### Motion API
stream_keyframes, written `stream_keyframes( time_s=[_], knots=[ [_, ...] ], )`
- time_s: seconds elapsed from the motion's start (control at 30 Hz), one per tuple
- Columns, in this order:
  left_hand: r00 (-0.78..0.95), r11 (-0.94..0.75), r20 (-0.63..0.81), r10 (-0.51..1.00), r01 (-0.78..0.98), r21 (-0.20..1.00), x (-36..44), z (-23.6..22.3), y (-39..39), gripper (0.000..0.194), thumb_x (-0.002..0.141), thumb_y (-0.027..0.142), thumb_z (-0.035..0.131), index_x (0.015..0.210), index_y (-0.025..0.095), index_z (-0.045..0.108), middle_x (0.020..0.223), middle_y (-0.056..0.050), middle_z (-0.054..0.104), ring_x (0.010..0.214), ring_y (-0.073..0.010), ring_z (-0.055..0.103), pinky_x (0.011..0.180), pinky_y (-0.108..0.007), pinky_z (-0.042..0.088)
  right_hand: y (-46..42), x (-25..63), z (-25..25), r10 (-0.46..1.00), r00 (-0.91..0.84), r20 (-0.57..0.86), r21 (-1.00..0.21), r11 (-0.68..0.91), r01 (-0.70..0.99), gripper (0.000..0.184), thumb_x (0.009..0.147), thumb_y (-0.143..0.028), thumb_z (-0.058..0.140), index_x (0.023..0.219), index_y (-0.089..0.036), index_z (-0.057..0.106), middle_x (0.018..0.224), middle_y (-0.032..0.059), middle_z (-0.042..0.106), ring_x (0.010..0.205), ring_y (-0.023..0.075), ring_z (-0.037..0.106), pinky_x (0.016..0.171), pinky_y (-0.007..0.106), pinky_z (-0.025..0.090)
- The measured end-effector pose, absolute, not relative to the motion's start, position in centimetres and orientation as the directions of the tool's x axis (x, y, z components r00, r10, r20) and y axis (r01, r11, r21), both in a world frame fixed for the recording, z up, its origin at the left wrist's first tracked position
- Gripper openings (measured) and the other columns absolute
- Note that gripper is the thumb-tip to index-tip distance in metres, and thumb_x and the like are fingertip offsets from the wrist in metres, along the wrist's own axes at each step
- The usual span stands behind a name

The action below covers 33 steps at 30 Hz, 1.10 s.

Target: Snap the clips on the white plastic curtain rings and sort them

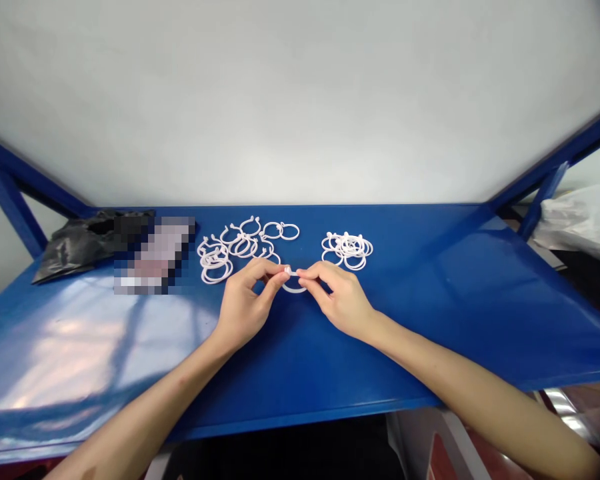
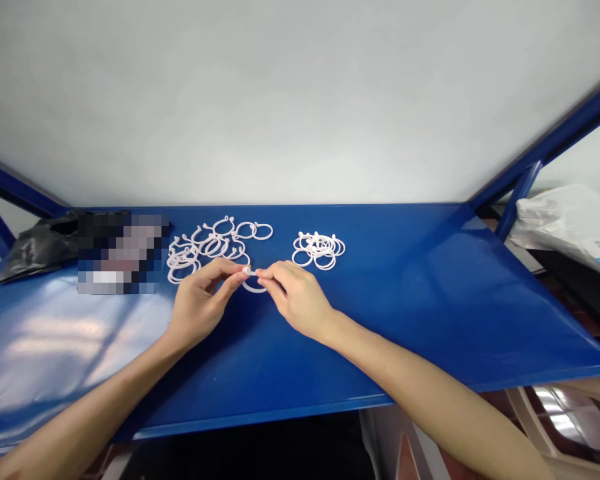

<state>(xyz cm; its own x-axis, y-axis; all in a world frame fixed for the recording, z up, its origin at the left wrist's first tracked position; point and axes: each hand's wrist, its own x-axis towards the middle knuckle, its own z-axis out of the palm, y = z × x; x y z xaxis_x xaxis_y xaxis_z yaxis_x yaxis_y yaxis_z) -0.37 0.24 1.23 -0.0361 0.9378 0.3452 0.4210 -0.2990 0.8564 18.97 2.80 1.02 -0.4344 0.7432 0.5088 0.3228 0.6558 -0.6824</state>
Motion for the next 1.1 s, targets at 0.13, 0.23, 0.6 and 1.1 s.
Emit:
stream_keyframes(
  time_s=[0.13, 0.23, 0.6, 1.1],
  knots=[
    [0.031, -0.373, 0.414, 0.91, 0.497, 0.783, -0.6, 1.0, 0.3, 0.017, 0.094, 0.032, 0.062, 0.084, 0.021, 0.07, 0.084, -0.003, 0.072, 0.077, -0.0154, 0.064, 0.072, -0.028, 0.05, 2.7, 19.1, 0.4, 0.676, -0.513, 0.529, -0.616, 0.722, 0.315, 0.014, 0.104, -0.024, 0.053, 0.101, -0.021, 0.066, 0.093, 0.0043, 0.074, 0.086, 0.017, 0.068, 0.08, 0.033, 0.057],
    [0.096, -0.397, 0.417, 0.904, 0.553, 0.733, -0.8, 1.1, 0.5, 0.017, 0.095, 0.031, 0.061, 0.085, 0.021, 0.071, 0.083, -0.003, 0.071, 0.076, -0.0158, 0.064, 0.071, -0.029, 0.05, 2.9, 19.2, 0.3, 0.644, -0.566, 0.514, -0.549, 0.755, 0.359, 0.019, 0.105, -0.025, 0.048, 0.103, -0.021, 0.066, 0.094, 0.0057, 0.073, 0.086, 0.0178, 0.067, 0.079, 0.034, 0.057],
    [0.17, -0.395, 0.539, 0.825, 0.856, 0.334, -3.0, 1.5, 2.3, 0.022, 0.098, 0.031, 0.057, 0.111, 0.021, 0.072, 0.104, -0.008, 0.074, 0.1, -0.0268, 0.059, 0.091, -0.042, 0.05, 8.4, 24.1, 2.6, 0.807, -0.396, 0.438, -0.115, 0.488, 0.865, 0.019, 0.101, -0.023, 0.049, 0.101, -0.017, 0.068, 0.112, 0.0149, 0.07, 0.103, 0.0316, 0.059, 0.087, 0.047, 0.05],
    [0.216, -0.327, 0.392, 0.894, 0.913, 0.243, -3.2, 0.1, 2.2, 0.029, 0.095, 0.033, 0.059, 0.119, 0.02, 0.07, 0.124, -0.013, 0.066, 0.115, -0.0343, 0.054, 0.102, -0.056, 0.046, 8.4, 24.0, 0.7, 0.842, -0.481, 0.242, -0.142, 0.521, 0.841, 0.052, 0.106, -0.033, 0.036, 0.149, -0.005, 0.048, 0.158, 0.02, 0.043, 0.151, 0.0385, 0.032, 0.119, 0.059, 0.035]
  ],
)
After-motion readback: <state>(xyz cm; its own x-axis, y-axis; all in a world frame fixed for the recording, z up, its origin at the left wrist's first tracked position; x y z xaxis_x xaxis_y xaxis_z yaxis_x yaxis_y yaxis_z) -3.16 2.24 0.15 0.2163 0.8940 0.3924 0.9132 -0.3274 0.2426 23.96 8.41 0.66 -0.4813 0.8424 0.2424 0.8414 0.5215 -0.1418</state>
